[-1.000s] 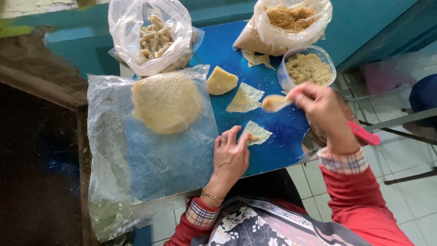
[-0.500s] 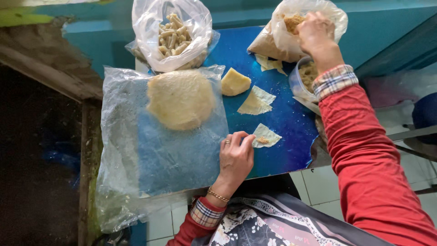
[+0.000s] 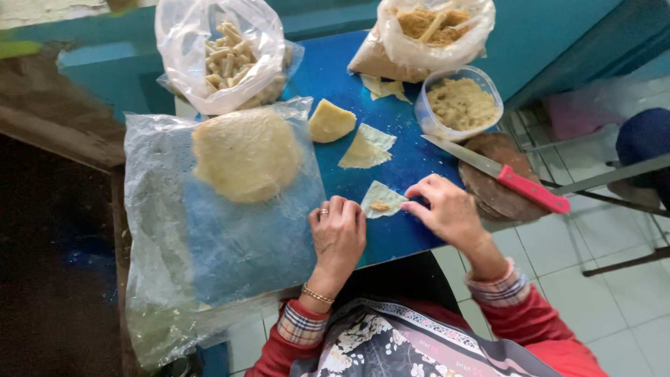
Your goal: The person sits at a table and folds small square pastry wrappers around a filling, pinching each closed by hand and setting the folded pieces on the table. They occasionally reach into a bag of filling and a container of filling while working through the wrappers one at a time.
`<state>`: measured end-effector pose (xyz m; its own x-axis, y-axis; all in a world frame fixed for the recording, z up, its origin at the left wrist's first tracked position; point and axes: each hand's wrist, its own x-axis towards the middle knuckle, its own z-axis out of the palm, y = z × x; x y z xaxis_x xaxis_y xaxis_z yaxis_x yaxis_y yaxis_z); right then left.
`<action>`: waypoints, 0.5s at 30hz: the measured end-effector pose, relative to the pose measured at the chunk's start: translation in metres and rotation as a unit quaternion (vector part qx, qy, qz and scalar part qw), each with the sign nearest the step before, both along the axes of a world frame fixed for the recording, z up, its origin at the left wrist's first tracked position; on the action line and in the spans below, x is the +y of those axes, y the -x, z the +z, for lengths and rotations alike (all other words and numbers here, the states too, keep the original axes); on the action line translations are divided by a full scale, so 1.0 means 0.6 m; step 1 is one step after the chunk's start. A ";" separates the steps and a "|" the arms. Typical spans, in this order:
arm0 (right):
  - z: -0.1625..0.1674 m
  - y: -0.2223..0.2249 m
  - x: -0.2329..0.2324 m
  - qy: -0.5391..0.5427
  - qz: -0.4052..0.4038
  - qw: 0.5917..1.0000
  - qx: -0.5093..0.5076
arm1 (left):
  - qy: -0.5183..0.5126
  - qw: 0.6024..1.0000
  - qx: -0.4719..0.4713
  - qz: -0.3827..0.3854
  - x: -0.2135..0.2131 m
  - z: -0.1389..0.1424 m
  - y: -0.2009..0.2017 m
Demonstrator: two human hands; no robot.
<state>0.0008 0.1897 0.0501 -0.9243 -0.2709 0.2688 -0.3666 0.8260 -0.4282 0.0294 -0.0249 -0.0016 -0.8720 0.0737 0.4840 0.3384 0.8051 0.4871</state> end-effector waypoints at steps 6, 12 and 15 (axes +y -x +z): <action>-0.038 -0.010 -0.007 0.090 -0.061 0.992 -0.070 | -0.019 1.000 0.001 -0.002 0.012 0.005 -0.001; -0.044 -0.015 -0.022 0.133 -0.007 0.990 -0.047 | -0.035 0.999 0.014 -0.033 0.024 0.009 0.000; -0.045 -0.026 -0.026 0.121 0.052 0.990 0.044 | -0.049 0.996 0.020 -0.068 0.027 0.006 -0.002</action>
<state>0.0163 0.1739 0.0229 -0.8651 -0.2819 0.4148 -0.4888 0.6590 -0.5717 0.0303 -0.0085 0.0021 -0.8368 0.1406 0.5292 0.4623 0.6994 0.5452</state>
